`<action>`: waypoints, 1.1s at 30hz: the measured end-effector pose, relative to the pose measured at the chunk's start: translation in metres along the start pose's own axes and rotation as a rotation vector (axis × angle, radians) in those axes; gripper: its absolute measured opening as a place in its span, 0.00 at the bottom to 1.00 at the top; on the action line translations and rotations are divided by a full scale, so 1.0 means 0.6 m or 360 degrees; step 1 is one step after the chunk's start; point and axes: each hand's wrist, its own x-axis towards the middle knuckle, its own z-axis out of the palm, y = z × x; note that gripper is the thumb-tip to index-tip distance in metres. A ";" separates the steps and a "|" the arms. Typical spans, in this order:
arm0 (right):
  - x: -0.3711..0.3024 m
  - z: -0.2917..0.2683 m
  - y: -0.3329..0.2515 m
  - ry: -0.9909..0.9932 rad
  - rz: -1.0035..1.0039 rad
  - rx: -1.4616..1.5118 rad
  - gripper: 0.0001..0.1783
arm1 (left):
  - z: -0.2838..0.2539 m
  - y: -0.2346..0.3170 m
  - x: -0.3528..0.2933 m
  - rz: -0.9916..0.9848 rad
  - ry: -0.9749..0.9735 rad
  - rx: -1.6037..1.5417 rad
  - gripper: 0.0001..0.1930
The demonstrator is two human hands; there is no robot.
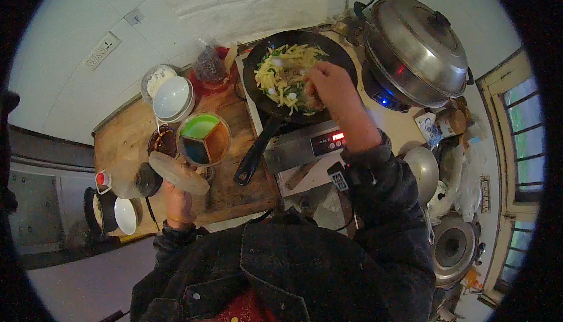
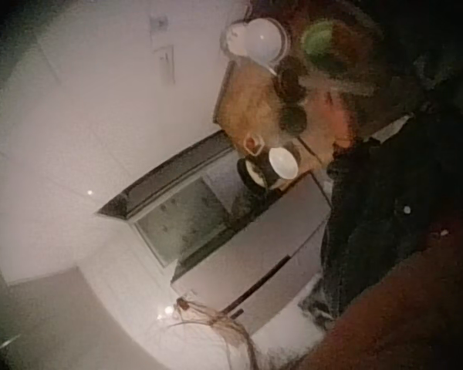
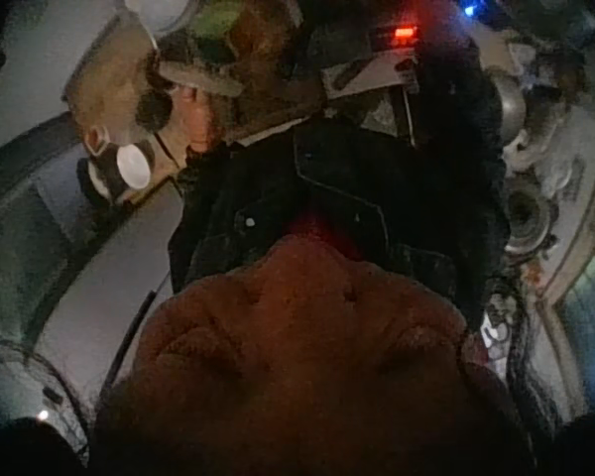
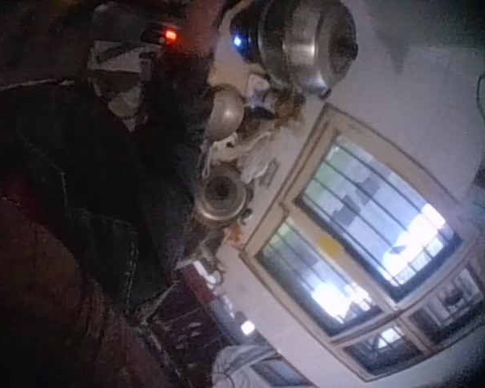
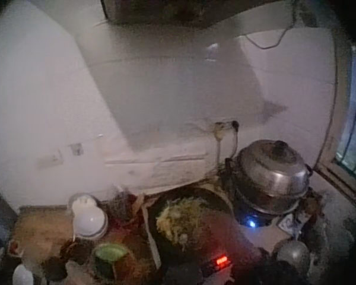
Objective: The person stir-fries meat in a wok, then adds chopped green onions and sliced potatoes. They season the mixture with salt and soy sauce while continuously stirring the ingredients in the wok.
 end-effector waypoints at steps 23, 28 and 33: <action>0.019 -0.135 0.088 0.0411 -0.0520 -0.2222 0.12 | -0.080 -0.176 -0.023 0.0135 -0.0098 0.0561 0.10; 0.064 -0.162 0.131 0.0194 -0.0314 -0.2387 0.12 | -0.043 -0.197 -0.024 -0.0343 -0.0028 -0.0172 0.13; 0.088 -0.178 0.117 0.0037 -0.0137 -0.2330 0.12 | -0.054 -0.211 -0.021 -0.0334 0.0164 0.0140 0.16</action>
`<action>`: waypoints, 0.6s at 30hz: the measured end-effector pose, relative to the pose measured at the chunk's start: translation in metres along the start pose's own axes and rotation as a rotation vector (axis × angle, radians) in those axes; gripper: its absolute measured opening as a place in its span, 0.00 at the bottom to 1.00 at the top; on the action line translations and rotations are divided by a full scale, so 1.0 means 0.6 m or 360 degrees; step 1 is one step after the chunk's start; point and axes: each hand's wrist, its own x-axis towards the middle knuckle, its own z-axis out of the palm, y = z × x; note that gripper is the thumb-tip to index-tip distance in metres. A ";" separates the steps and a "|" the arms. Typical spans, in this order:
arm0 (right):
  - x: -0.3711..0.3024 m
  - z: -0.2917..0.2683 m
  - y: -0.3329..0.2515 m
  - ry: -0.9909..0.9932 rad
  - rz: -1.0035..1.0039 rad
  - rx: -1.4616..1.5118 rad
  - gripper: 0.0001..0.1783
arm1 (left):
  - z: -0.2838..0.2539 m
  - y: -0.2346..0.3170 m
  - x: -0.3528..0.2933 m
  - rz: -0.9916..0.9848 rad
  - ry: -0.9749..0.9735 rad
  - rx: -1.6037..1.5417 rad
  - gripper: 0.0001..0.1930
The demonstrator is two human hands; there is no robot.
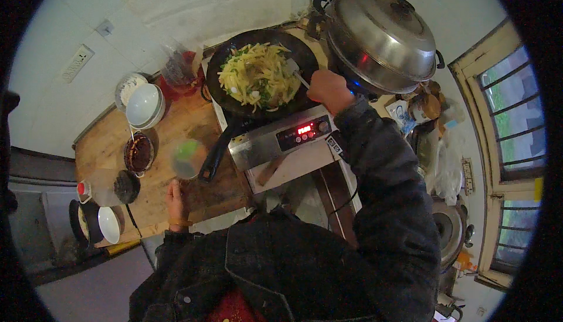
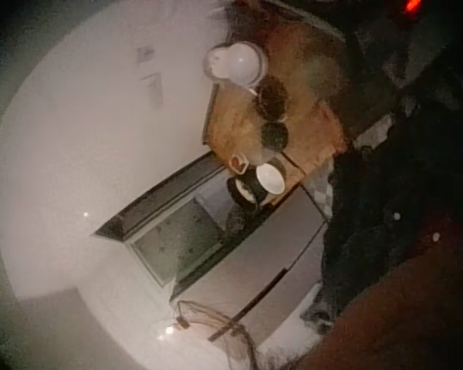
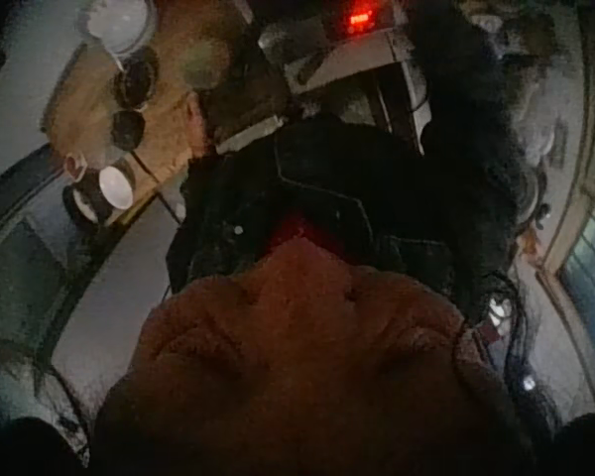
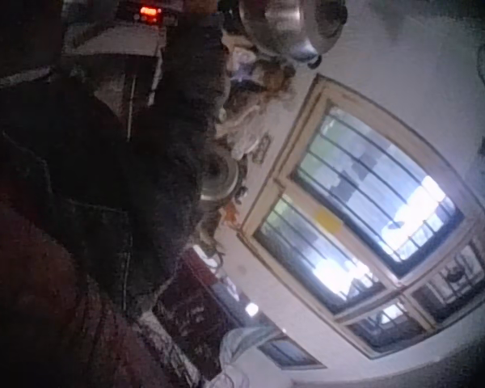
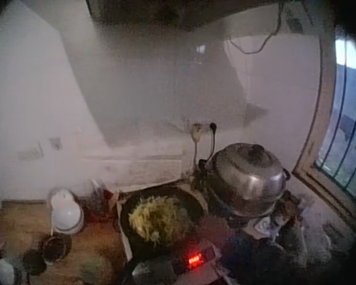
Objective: The person stir-fries meat in a wok, then adds chopped green onions and sliced potatoes. They season the mixture with salt and soy sauce while continuously stirring the ingredients in the wok.
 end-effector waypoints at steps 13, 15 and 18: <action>-0.031 -0.079 0.041 0.0014 -0.0161 0.0544 0.20 | 0.149 0.208 -0.082 0.0536 -0.0305 0.0680 0.17; -0.026 -0.072 0.023 0.0069 -0.0483 0.0472 0.20 | 0.194 0.229 -0.082 0.0336 -0.0488 0.0651 0.19; -0.008 -0.037 -0.011 -0.0284 -0.0552 0.0417 0.21 | 0.231 0.243 -0.081 -0.0029 -0.0737 0.0393 0.22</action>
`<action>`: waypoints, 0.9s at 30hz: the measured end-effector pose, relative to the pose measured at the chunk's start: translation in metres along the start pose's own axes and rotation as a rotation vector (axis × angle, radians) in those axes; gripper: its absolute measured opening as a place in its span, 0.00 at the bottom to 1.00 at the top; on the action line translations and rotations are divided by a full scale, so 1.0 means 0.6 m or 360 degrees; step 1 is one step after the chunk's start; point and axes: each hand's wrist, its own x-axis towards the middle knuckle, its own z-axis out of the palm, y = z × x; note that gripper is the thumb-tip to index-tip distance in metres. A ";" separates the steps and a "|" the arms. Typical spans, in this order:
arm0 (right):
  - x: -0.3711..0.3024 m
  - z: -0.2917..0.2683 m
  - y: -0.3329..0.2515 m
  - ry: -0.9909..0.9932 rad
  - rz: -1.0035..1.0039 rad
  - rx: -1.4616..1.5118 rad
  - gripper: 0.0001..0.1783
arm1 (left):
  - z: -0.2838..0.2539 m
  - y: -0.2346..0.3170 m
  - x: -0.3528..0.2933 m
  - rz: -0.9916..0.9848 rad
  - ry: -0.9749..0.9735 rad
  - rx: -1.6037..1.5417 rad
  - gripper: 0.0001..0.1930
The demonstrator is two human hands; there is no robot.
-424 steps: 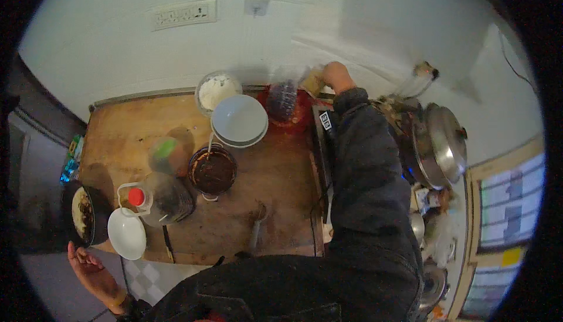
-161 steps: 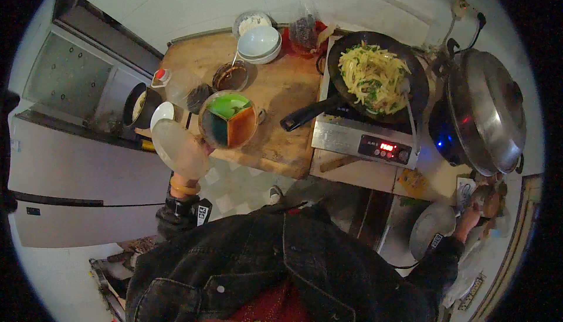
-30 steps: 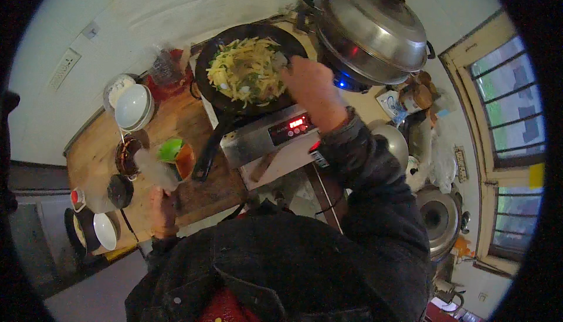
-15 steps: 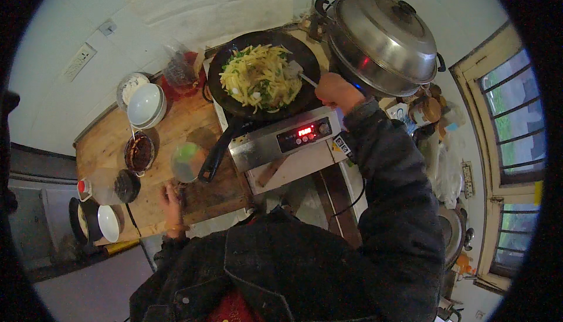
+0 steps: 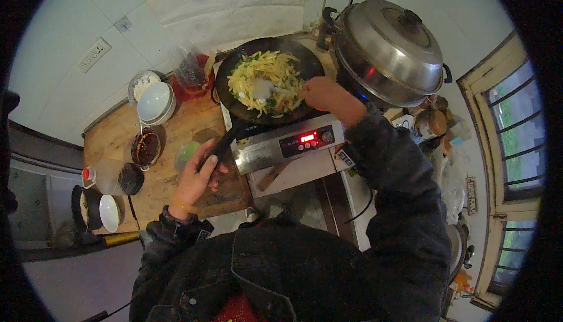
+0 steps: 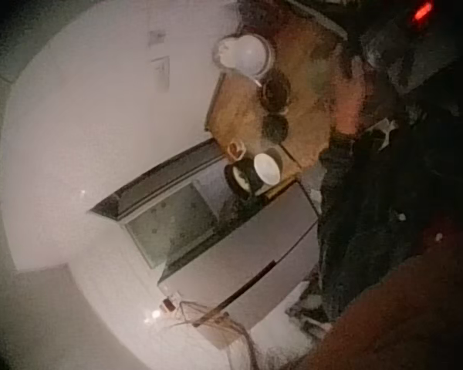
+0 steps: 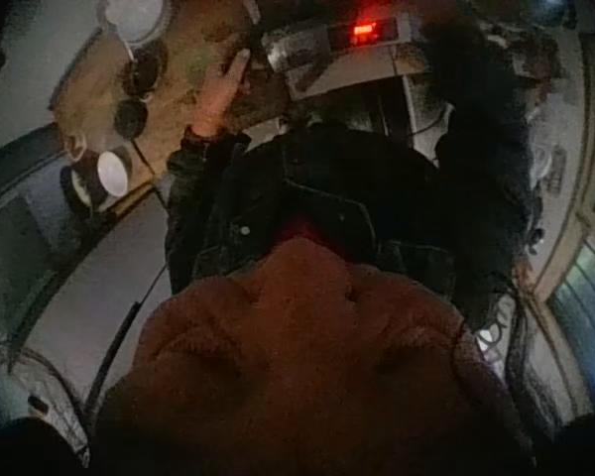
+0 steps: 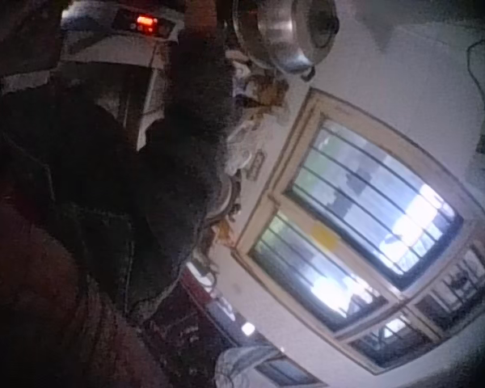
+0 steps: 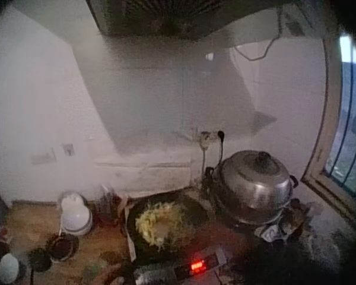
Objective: The person stir-fries meat in a wok, then adds chopped green onions and sliced potatoes. They season the mixture with salt and soy sauce while continuously stirring the ingredients in the wok.
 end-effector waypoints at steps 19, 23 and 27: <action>0.040 -0.022 0.015 -0.0355 0.0066 -0.0177 0.23 | 0.012 -0.013 -0.001 -0.0111 -0.0140 -0.0551 0.24; 0.013 -0.026 0.006 -0.0421 0.0200 -0.0214 0.24 | 0.013 -0.018 0.001 -0.0143 -0.0086 -0.0582 0.24; 0.018 -0.006 0.026 -0.0084 -0.0416 -0.0329 0.28 | 0.012 -0.015 0.003 -0.0161 -0.0102 -0.0565 0.24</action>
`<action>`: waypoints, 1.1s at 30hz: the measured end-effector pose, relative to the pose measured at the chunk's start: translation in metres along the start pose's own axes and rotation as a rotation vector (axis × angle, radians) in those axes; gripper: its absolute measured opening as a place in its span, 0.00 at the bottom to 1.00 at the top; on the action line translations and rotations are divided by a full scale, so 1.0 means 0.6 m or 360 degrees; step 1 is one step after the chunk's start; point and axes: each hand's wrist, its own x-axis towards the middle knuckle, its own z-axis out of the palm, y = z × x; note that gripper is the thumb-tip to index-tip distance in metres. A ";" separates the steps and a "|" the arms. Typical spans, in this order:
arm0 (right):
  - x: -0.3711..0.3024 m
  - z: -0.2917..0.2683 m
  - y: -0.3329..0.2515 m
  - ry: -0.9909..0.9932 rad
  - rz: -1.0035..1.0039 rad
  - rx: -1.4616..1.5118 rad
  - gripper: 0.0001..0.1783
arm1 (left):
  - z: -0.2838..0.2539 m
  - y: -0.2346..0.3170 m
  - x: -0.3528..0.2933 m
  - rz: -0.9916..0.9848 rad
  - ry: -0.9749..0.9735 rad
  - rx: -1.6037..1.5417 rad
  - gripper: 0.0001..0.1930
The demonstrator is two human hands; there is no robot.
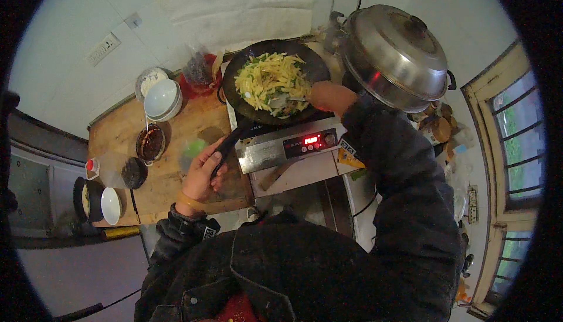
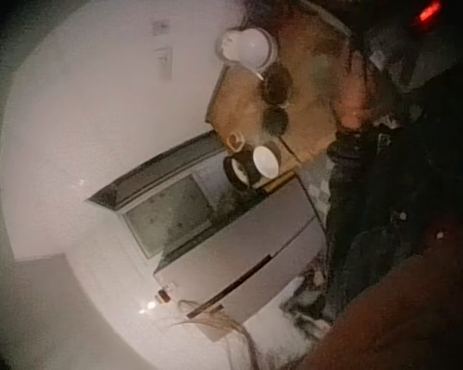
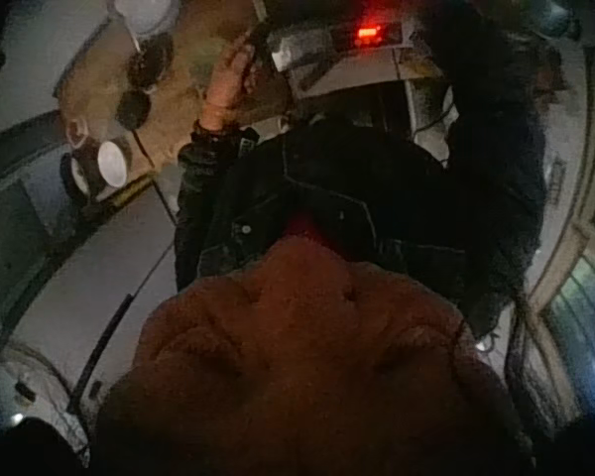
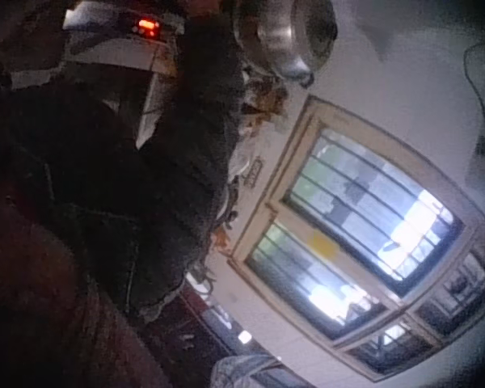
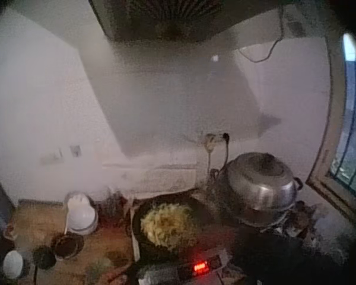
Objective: The person stir-fries meat in a wok, then adds chopped green onions and sliced potatoes. They season the mixture with salt and soy sauce while continuously stirring the ingredients in the wok.
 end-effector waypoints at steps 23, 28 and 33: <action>0.012 -0.011 0.020 -0.0113 0.0261 -0.0109 0.11 | 0.000 -0.003 0.003 0.0061 -0.0052 0.0059 0.23; 0.024 -0.020 0.016 -0.0243 0.0132 -0.0562 0.16 | 0.003 0.002 0.000 0.0028 -0.0002 0.0054 0.23; 0.018 -0.007 0.011 -0.0222 0.0472 0.0125 0.20 | 0.007 0.005 -0.003 0.0034 -0.0009 0.0070 0.23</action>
